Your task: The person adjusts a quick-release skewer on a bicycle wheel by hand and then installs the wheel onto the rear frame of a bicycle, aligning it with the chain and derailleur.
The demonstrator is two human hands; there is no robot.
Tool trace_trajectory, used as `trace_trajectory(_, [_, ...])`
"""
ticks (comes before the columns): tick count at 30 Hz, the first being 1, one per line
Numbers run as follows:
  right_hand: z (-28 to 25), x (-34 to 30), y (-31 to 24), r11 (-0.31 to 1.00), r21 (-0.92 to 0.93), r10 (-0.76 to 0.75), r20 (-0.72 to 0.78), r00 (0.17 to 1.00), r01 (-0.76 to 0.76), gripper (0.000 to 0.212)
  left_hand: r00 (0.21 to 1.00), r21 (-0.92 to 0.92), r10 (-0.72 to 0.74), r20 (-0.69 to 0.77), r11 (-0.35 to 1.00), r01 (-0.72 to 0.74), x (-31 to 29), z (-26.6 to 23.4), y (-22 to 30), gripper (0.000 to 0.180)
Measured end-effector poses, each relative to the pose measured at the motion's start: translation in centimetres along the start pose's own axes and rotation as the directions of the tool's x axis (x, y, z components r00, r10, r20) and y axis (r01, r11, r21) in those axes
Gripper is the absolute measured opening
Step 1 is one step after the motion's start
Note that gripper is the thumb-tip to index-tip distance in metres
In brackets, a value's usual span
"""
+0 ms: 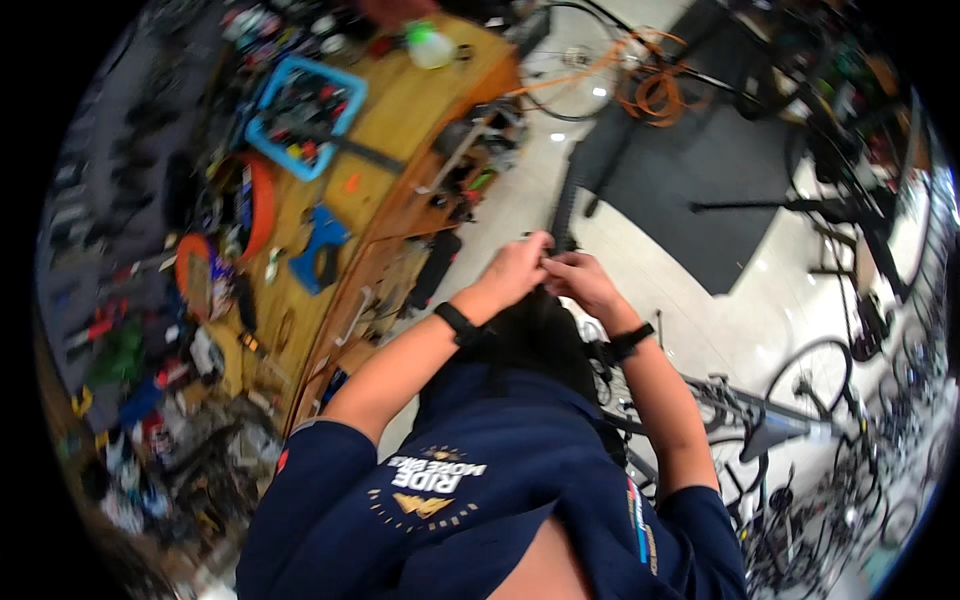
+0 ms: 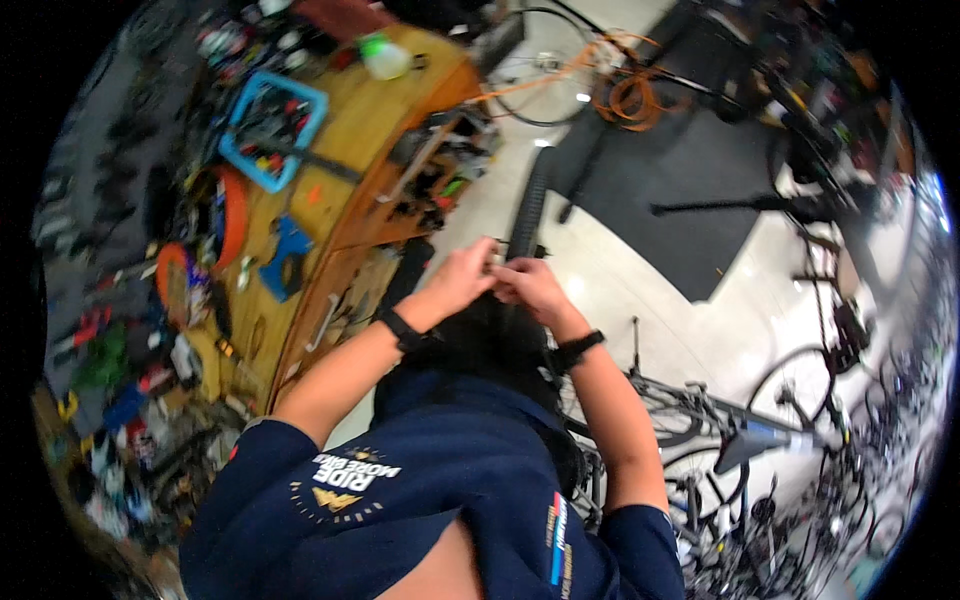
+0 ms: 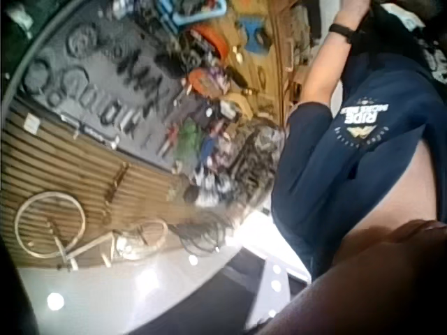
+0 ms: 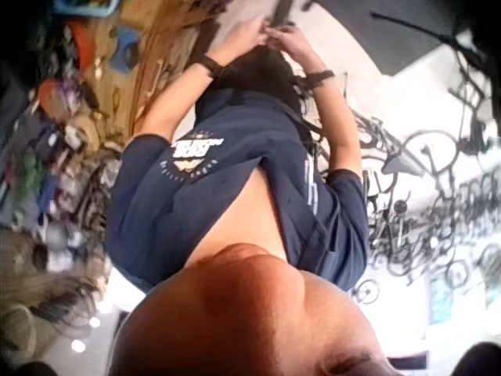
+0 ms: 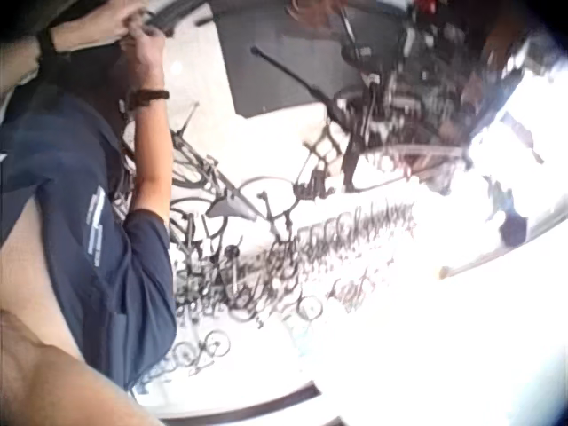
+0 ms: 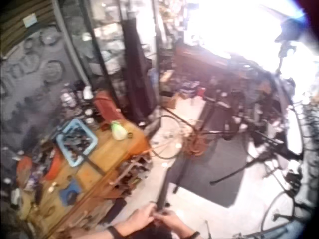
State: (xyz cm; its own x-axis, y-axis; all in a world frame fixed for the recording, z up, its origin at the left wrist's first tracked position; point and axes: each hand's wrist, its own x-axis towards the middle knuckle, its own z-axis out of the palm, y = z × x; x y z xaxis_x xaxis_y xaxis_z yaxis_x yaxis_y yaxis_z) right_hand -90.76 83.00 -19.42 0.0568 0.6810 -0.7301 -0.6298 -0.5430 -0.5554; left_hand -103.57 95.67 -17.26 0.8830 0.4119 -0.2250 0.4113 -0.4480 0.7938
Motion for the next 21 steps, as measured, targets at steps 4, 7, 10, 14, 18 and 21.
trace_trajectory(4, [0.9,0.6,1.7,0.999,0.029,0.023,0.025,0.999,-0.023,0.018,0.992,-0.262,0.0,0.127,0.965,0.034,-2.4,-2.6,-0.6,0.044])
trace_trajectory(7, [0.5,0.7,1.7,0.999,0.012,0.033,0.03,0.999,-0.033,0.02,0.983,-0.014,-0.05,-0.177,0.999,0.048,-4.9,-7.2,-3.0,0.033])
trace_trajectory(10, [-1.4,0.3,1.5,0.999,-0.038,0.005,-0.014,1.0,-0.006,0.022,0.723,-0.032,-0.37,-0.583,0.9,0.435,-7.9,-15.9,-8.4,0.026])
trace_trajectory(14, [-4.0,-1.1,1.4,0.982,-0.19,-0.01,-0.056,0.998,-0.001,0.023,0.405,0.156,-0.328,-0.854,0.581,0.799,-15.4,-25.9,-23.5,0.028])
trace_trajectory(18, [-6.4,-2.0,2.1,0.915,-0.403,-0.045,-0.11,0.993,-0.004,0.024,0.47,0.245,-0.477,-0.743,0.46,0.853,-17.4,-29.7,-28.9,0.029])
trace_trajectory(21, [-6.9,-2.6,1.7,0.901,-0.434,-0.049,-0.122,0.991,-0.009,0.025,0.527,0.361,-0.452,-0.72,0.404,0.84,-19.4,-29.6,-32.9,0.028])
